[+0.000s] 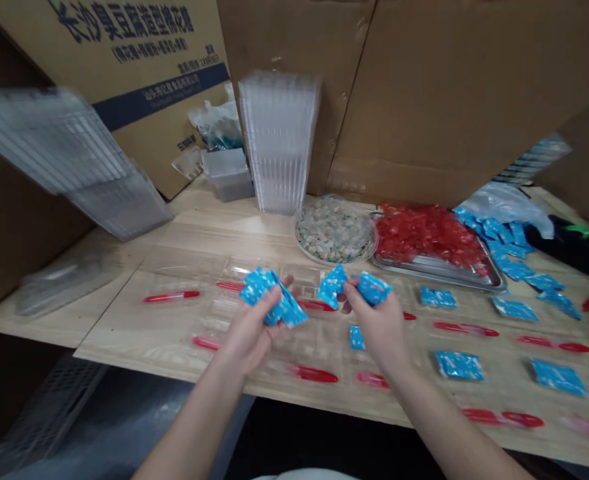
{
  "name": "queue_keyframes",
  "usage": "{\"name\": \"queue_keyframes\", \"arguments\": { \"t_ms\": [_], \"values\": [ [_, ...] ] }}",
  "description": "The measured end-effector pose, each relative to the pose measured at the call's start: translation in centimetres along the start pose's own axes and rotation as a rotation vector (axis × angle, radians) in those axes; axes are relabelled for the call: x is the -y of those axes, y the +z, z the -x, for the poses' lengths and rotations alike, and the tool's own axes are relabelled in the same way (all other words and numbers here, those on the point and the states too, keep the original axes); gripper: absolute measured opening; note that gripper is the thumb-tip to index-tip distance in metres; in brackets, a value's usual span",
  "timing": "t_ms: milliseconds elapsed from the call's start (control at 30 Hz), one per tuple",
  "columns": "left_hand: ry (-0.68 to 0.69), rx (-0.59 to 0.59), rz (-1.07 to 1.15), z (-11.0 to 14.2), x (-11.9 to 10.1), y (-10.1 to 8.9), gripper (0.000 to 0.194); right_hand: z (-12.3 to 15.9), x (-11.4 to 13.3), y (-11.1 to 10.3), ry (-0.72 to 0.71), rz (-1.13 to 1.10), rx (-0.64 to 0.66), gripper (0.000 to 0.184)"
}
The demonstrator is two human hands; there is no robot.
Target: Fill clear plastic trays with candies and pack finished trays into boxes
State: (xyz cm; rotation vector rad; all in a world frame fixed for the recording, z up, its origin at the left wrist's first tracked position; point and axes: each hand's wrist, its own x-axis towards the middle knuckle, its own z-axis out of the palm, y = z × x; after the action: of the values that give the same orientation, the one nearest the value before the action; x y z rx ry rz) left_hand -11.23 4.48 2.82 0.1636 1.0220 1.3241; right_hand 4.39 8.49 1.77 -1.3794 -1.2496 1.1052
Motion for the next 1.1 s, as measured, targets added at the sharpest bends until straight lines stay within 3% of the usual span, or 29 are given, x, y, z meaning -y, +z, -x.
{"name": "queue_keyframes", "arguments": {
  "t_ms": [67, 133, 233, 333, 433, 533, 667, 733, 833, 933, 1033, 1100],
  "values": [
    [-0.097, 0.058, -0.101, 1.6, 0.6, -0.6, 0.035, 1.2, -0.4, 0.7, -0.118, 0.103, 0.013, 0.018],
    [-0.043, 0.067, -0.199, 2.7, 1.5, -1.0, 0.035, 2.4, -0.7, 1.1, -0.172, 0.155, 0.068, 0.015],
    [0.093, 0.123, -0.497, 3.2, 1.9, -2.1, 0.029, 3.2, -0.7, 0.9, -0.055, 0.157, 0.214, 0.021],
    [0.116, 0.246, -0.834, 3.3, 1.2, -3.6, 0.019, 3.2, -0.3, -0.2, 0.093, 0.217, 0.491, 0.019],
    [0.115, 0.285, -0.987, 2.9, -0.1, -4.8, 0.012, 2.7, 0.1, -0.7, 0.086, 0.315, 0.625, 0.014],
    [0.125, 0.204, -0.988, 1.6, -2.1, -5.5, 0.015, 0.6, -0.1, 0.1, 0.072, 0.363, 0.565, 0.019],
    [0.322, -0.114, -0.675, -0.3, -4.8, -6.5, 0.029, -4.4, -1.6, 2.5, -0.054, 0.607, 0.175, 0.029],
    [0.308, -0.157, -0.547, -0.6, -5.3, -6.9, 0.034, -6.2, -2.5, 3.5, -0.153, 0.778, 0.189, 0.03],
    [0.227, -0.147, -0.635, -0.5, -4.8, -7.1, 0.031, -6.4, -2.6, 4.3, -0.333, 0.891, 0.28, 0.03],
    [0.235, -0.1, -0.88, -0.3, -4.0, -6.5, 0.03, -4.2, -0.7, 4.7, -0.381, 0.744, 0.284, 0.034],
    [0.28, -0.019, -1.097, -0.5, -3.7, -5.8, 0.03, -1.9, 1.7, 5.2, -0.173, 0.479, 0.596, 0.028],
    [0.302, 0.042, -1.135, -0.4, -3.6, -5.7, 0.032, -0.8, 2.6, 5.4, -0.027, 0.359, 0.724, 0.025]
  ]
}}
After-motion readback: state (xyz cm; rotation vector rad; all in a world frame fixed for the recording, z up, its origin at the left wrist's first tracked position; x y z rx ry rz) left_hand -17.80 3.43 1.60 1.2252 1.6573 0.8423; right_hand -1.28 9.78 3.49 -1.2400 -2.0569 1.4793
